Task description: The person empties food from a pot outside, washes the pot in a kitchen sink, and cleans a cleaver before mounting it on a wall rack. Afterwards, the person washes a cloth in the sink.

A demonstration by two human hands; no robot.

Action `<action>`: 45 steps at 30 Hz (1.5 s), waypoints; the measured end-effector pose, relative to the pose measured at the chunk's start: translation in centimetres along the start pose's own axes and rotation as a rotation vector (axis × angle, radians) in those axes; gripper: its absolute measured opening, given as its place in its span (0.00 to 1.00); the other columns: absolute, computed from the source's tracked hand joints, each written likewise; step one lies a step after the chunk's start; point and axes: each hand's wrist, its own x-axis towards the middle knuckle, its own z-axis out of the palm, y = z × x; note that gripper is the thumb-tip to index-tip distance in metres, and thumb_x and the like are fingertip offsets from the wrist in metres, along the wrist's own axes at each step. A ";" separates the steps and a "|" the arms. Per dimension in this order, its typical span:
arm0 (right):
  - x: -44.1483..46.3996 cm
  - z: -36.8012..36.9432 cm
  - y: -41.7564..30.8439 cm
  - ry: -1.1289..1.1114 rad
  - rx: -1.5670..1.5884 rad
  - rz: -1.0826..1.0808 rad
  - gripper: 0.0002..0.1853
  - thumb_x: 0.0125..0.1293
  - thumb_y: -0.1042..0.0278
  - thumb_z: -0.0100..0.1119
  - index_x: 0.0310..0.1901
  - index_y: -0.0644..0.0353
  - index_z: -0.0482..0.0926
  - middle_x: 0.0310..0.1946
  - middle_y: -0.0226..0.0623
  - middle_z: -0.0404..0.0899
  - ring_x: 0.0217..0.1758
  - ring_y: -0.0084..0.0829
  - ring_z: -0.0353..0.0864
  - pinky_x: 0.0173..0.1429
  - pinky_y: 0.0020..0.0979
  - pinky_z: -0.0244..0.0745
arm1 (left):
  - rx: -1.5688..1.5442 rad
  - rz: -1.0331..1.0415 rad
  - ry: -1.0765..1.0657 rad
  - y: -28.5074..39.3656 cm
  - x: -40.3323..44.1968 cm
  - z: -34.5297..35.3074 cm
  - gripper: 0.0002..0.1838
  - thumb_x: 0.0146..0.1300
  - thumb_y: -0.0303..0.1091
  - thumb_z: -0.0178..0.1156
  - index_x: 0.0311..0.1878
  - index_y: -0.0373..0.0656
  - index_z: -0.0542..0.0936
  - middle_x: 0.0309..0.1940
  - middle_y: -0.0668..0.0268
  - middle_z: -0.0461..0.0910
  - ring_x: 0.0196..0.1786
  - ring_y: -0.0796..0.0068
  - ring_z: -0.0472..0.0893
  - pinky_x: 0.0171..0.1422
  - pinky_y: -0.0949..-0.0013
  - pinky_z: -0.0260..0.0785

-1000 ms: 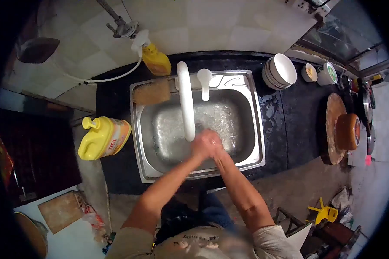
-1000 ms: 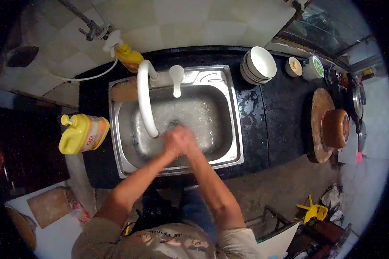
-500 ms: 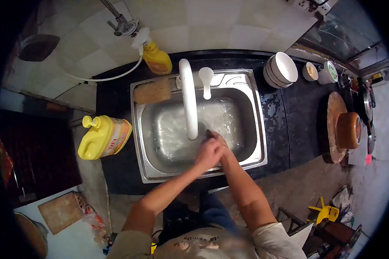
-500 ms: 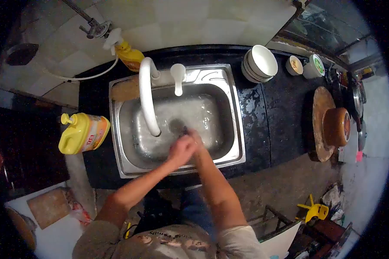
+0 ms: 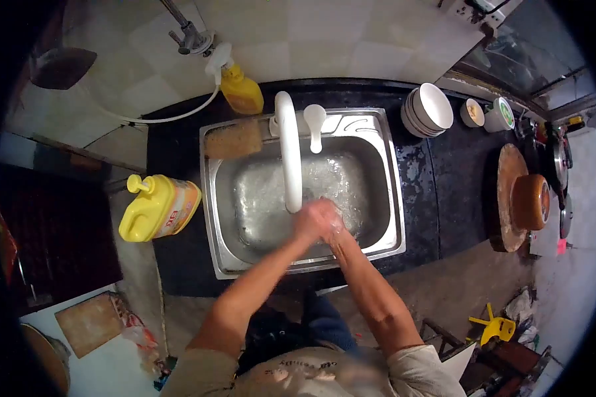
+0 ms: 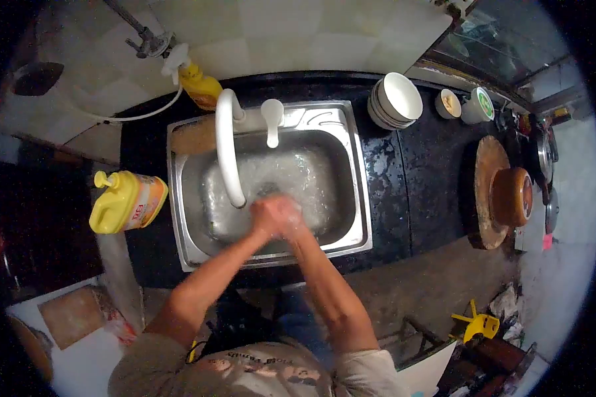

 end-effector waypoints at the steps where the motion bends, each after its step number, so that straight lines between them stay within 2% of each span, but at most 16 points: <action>1: -2.6 1.8 -3.9 0.014 -0.084 0.057 0.13 0.65 0.55 0.49 0.40 0.57 0.74 0.36 0.32 0.79 0.44 0.29 0.78 0.47 0.34 0.74 | -0.064 -0.435 -0.065 0.5 1.8 -2.9 0.05 0.47 0.35 0.63 0.26 0.46 0.81 0.24 0.58 0.80 0.29 0.52 0.80 0.35 0.56 0.73; 2: -3.9 3.7 -8.2 0.097 0.324 0.477 0.15 0.66 0.55 0.49 0.45 0.57 0.75 0.37 0.32 0.79 0.46 0.30 0.77 0.48 0.36 0.75 | 0.165 -0.275 -0.081 -2.9 2.7 -4.8 0.07 0.51 0.37 0.61 0.27 0.46 0.81 0.25 0.56 0.81 0.30 0.51 0.81 0.36 0.55 0.73; 8: -3.1 -1.2 -4.1 0.161 0.118 0.595 0.23 0.67 0.59 0.49 0.60 0.61 0.66 0.60 0.34 0.66 0.62 0.42 0.67 0.57 0.55 0.72 | 0.541 -0.240 0.298 -15.4 2.4 -8.0 0.20 0.64 0.45 0.48 0.30 0.38 0.82 0.30 0.51 0.81 0.35 0.47 0.80 0.41 0.50 0.71; 10: -2.7 -1.2 -3.2 0.205 0.173 0.623 0.24 0.67 0.57 0.51 0.61 0.59 0.66 0.63 0.36 0.62 0.64 0.43 0.65 0.56 0.58 0.70 | 0.079 -0.500 0.018 -19.3 0.4 -4.4 0.13 0.61 0.36 0.54 0.32 0.35 0.81 0.31 0.51 0.81 0.36 0.50 0.80 0.44 0.55 0.71; 13: -1.8 -0.5 -3.4 0.250 0.289 0.639 0.23 0.67 0.52 0.51 0.58 0.57 0.70 0.56 0.36 0.70 0.60 0.38 0.70 0.55 0.47 0.73 | -0.396 -0.594 -0.173 -4.4 0.0 -1.6 0.09 0.59 0.32 0.57 0.34 0.35 0.80 0.28 0.54 0.80 0.36 0.53 0.79 0.45 0.58 0.72; 18: -1.5 -2.4 -2.1 -0.134 0.414 0.272 0.19 0.65 0.49 0.51 0.46 0.55 0.72 0.41 0.33 0.73 0.47 0.30 0.72 0.43 0.36 0.71 | -0.003 0.435 -0.291 7.6 -1.8 -1.0 0.12 0.59 0.40 0.59 0.30 0.39 0.77 0.24 0.58 0.75 0.30 0.54 0.76 0.36 0.56 0.68; 20: -3.5 1.7 -5.4 -0.071 0.152 0.102 0.16 0.65 0.50 0.51 0.41 0.54 0.73 0.35 0.31 0.72 0.40 0.29 0.73 0.37 0.33 0.70 | 0.074 0.427 0.022 3.2 -0.4 0.2 0.13 0.59 0.39 0.59 0.28 0.38 0.76 0.24 0.58 0.74 0.28 0.55 0.76 0.34 0.56 0.67; 21: -4.0 3.2 -6.8 -0.046 0.099 0.062 0.14 0.64 0.51 0.50 0.38 0.54 0.73 0.33 0.30 0.71 0.37 0.28 0.74 0.34 0.32 0.69 | 0.662 0.308 -0.185 1.3 2.1 -1.1 0.11 0.59 0.37 0.58 0.27 0.40 0.76 0.22 0.57 0.75 0.27 0.55 0.77 0.32 0.56 0.68; 23: -4.5 5.8 -9.1 0.016 0.108 0.033 0.13 0.64 0.53 0.50 0.32 0.54 0.73 0.27 0.27 0.70 0.30 0.27 0.74 0.29 0.30 0.68 | 0.090 -0.256 0.026 1.0 4.1 -3.3 0.10 0.59 0.37 0.57 0.26 0.42 0.76 0.23 0.56 0.77 0.29 0.56 0.79 0.31 0.56 0.68; 25: -2.6 5.4 -8.5 0.125 0.234 0.193 0.15 0.66 0.53 0.48 0.30 0.55 0.74 0.23 0.25 0.70 0.24 0.25 0.73 0.22 0.27 0.66 | -0.142 -0.440 0.156 2.6 3.8 -3.1 0.09 0.58 0.36 0.58 0.24 0.44 0.76 0.24 0.57 0.78 0.29 0.57 0.80 0.31 0.56 0.69; 31: -3.3 0.9 -7.2 0.018 0.006 0.269 0.21 0.66 0.54 0.49 0.52 0.62 0.72 0.40 0.30 0.75 0.39 0.25 0.74 0.41 0.31 0.72 | 0.199 0.469 0.103 5.5 -2.1 0.4 0.05 0.55 0.35 0.61 0.25 0.48 0.77 0.21 0.62 0.78 0.25 0.59 0.80 0.27 0.58 0.70; 33: -3.7 1.1 -7.0 -0.020 -0.024 0.343 0.23 0.66 0.53 0.49 0.55 0.62 0.72 0.45 0.32 0.77 0.44 0.26 0.76 0.44 0.32 0.73 | 0.434 -0.054 0.079 5.0 0.4 -1.8 0.05 0.55 0.36 0.61 0.29 0.46 0.78 0.26 0.61 0.80 0.30 0.58 0.80 0.32 0.58 0.72; 36: -3.2 1.4 -7.5 -0.024 0.216 0.200 0.17 0.66 0.57 0.48 0.49 0.58 0.76 0.43 0.34 0.79 0.47 0.26 0.77 0.52 0.33 0.71 | -0.220 -0.540 0.155 2.8 2.2 -4.7 0.09 0.59 0.38 0.62 0.40 0.46 0.82 0.30 0.59 0.83 0.33 0.70 0.82 0.40 0.67 0.72; 39: -3.9 0.6 -11.5 0.098 0.018 0.019 0.19 0.67 0.51 0.49 0.50 0.57 0.76 0.42 0.31 0.79 0.47 0.26 0.77 0.52 0.35 0.72 | -0.374 -0.494 -0.117 3.6 1.0 -7.8 0.08 0.56 0.36 0.64 0.37 0.44 0.82 0.30 0.62 0.83 0.32 0.74 0.80 0.38 0.67 0.71; 42: -3.9 -1.5 -12.5 0.197 0.042 -0.070 0.20 0.69 0.48 0.48 0.49 0.55 0.76 0.41 0.30 0.79 0.46 0.26 0.77 0.51 0.35 0.73 | 0.055 -0.341 -0.392 -0.4 0.3 -11.2 0.08 0.55 0.33 0.63 0.34 0.40 0.80 0.31 0.62 0.81 0.32 0.72 0.80 0.38 0.67 0.70; 45: -4.8 -0.8 -14.0 0.159 0.134 -0.060 0.20 0.67 0.49 0.51 0.50 0.56 0.76 0.41 0.31 0.79 0.46 0.28 0.78 0.47 0.35 0.72 | 0.089 -0.335 -0.148 -4.4 1.9 -13.7 0.06 0.54 0.31 0.63 0.34 0.40 0.79 0.34 0.60 0.79 0.35 0.67 0.79 0.40 0.66 0.69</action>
